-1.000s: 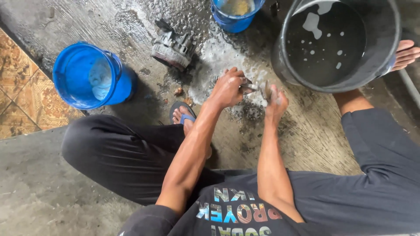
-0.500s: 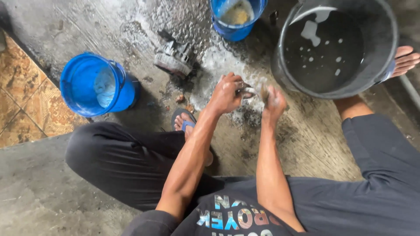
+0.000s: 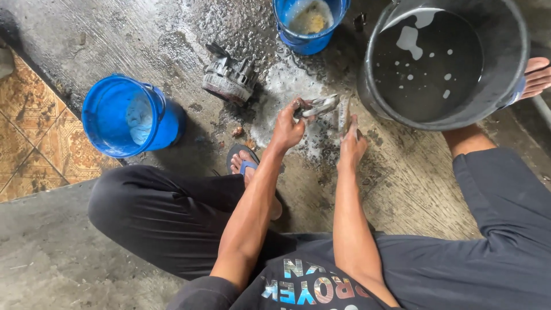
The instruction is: Washing and scrubbing disassembled alternator housing parts using a brush and soapy water.
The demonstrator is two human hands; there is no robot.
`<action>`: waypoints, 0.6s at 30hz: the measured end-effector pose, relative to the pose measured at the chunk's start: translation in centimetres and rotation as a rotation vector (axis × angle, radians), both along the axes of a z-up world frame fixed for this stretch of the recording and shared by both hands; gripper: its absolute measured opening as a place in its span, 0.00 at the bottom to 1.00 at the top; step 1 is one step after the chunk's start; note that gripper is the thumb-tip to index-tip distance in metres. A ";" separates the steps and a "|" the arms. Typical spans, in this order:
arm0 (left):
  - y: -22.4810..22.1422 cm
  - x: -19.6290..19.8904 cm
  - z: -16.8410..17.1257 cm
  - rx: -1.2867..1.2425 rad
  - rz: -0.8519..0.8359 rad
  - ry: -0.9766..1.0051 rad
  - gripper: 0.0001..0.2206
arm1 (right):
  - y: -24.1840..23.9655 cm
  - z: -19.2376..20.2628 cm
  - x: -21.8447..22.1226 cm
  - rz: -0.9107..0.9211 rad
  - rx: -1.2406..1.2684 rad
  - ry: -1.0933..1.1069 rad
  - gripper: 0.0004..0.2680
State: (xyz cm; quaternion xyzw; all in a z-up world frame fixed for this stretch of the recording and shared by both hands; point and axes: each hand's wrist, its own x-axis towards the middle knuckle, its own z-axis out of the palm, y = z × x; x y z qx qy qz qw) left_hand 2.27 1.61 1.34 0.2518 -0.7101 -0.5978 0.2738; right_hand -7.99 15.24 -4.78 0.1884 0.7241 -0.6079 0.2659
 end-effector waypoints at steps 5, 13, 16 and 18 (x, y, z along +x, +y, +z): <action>-1.2 -0.5 -1.6 0.029 0.021 -0.060 0.08 | -0.9 2.6 0.9 0.162 0.157 0.103 0.25; -0.2 -1.2 0.2 0.078 0.086 -0.149 0.18 | -1.4 2.4 1.4 0.195 0.222 0.215 0.23; 0.1 -2.0 -1.3 -0.021 0.138 -0.102 0.18 | -1.2 1.7 1.3 0.233 0.189 0.208 0.22; -0.1 -2.5 -2.9 -0.100 0.221 -0.116 0.19 | -1.2 1.9 1.4 0.256 0.186 0.196 0.22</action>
